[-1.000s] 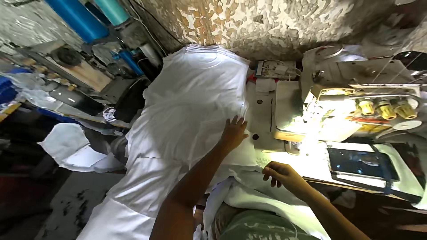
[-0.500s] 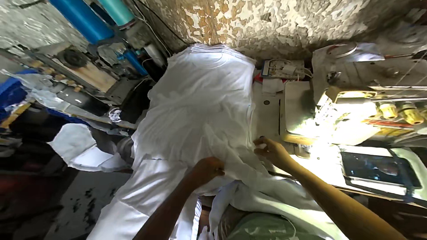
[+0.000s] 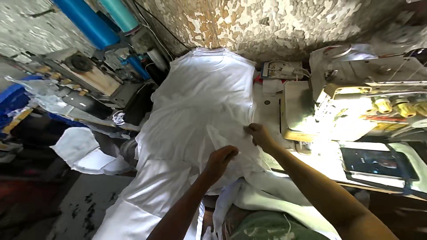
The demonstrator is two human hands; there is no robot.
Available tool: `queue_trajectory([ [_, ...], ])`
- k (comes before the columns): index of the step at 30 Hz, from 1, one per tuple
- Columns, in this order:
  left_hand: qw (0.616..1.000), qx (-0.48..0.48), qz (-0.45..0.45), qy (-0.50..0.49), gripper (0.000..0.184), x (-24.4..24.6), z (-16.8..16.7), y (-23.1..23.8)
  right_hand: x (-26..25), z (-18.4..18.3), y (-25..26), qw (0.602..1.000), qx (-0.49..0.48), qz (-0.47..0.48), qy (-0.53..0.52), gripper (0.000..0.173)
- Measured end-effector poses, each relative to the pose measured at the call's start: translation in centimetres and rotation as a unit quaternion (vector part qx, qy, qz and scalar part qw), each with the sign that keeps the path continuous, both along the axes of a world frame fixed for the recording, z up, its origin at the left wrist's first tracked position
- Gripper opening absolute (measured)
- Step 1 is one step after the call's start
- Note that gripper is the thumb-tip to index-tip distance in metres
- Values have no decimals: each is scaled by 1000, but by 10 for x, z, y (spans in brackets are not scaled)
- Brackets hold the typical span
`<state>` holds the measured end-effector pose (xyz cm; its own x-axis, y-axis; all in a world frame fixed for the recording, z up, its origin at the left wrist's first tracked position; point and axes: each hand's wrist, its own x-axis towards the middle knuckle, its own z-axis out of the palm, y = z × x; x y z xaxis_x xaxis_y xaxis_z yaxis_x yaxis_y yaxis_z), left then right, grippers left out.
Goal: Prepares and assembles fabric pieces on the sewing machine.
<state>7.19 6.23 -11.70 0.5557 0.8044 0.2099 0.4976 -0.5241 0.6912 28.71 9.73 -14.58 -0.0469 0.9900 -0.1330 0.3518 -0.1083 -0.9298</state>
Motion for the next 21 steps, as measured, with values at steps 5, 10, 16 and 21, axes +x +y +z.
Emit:
queue_trajectory([
  [5, 991, 101, -55, -66, 20, 24, 67, -19, 7, 54, -22, 927, -93, -117, 344, 18],
  [10, 970, 242, -25, -29, 18, 37, 101, -26, 4, 84, -79, 923, 85, -102, 362, 18],
  [16, 964, 262, -3, -56, 15, 55, 82, -16, 6, 72, -106, 939, 172, -39, 296, 23],
  [21, 974, 223, -13, -42, 17, 55, 85, -22, 10, 70, -123, 938, 231, -25, 256, 8],
])
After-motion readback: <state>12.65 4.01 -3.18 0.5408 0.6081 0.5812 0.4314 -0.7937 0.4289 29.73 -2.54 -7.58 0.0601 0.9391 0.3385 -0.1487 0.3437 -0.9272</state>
